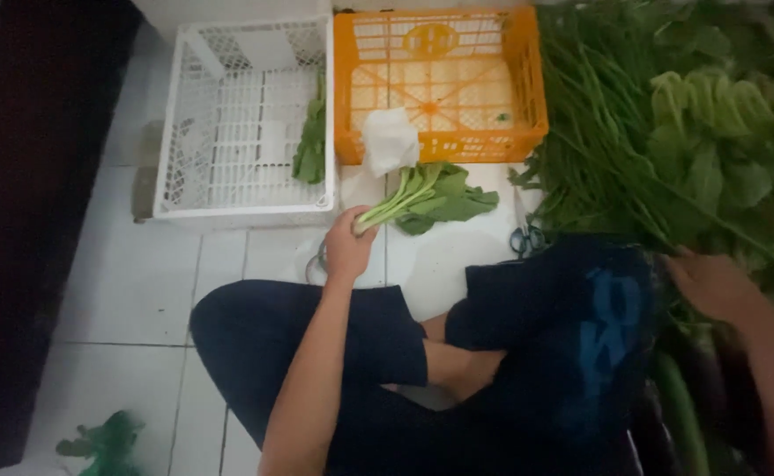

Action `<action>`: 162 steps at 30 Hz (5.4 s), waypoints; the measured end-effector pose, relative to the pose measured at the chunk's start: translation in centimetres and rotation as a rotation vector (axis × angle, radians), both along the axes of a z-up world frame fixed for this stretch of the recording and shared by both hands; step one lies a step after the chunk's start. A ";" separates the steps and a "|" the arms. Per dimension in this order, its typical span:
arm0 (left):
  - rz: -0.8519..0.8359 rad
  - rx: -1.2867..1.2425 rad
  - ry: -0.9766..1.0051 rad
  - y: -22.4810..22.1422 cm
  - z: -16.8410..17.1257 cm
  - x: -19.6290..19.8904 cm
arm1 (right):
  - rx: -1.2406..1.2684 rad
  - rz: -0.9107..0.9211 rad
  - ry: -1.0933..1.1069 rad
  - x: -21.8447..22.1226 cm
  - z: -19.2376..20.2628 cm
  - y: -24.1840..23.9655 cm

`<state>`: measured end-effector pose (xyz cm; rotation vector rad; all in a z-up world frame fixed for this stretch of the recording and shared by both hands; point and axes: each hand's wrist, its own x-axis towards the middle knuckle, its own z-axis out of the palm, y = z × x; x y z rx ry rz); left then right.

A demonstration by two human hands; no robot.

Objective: Bundling mustard greens by wrapping tape around the stems and cutting it with scissors.

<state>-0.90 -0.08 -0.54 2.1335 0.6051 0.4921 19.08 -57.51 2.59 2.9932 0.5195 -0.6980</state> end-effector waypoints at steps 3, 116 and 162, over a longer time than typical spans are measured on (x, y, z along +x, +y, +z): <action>0.018 -0.124 -0.028 -0.6 1.5 -0.1 | -0.347 0.016 -0.272 -3.6 4.9 4.6; -0.393 0.061 0.498 -1.3 -2.4 1.0 | 0.231 0.666 -0.213 -5.7 -4.9 36.7; -0.018 0.271 0.581 0.9 0.6 -1.7 | 0.611 0.012 -0.226 -4.3 -6.4 31.1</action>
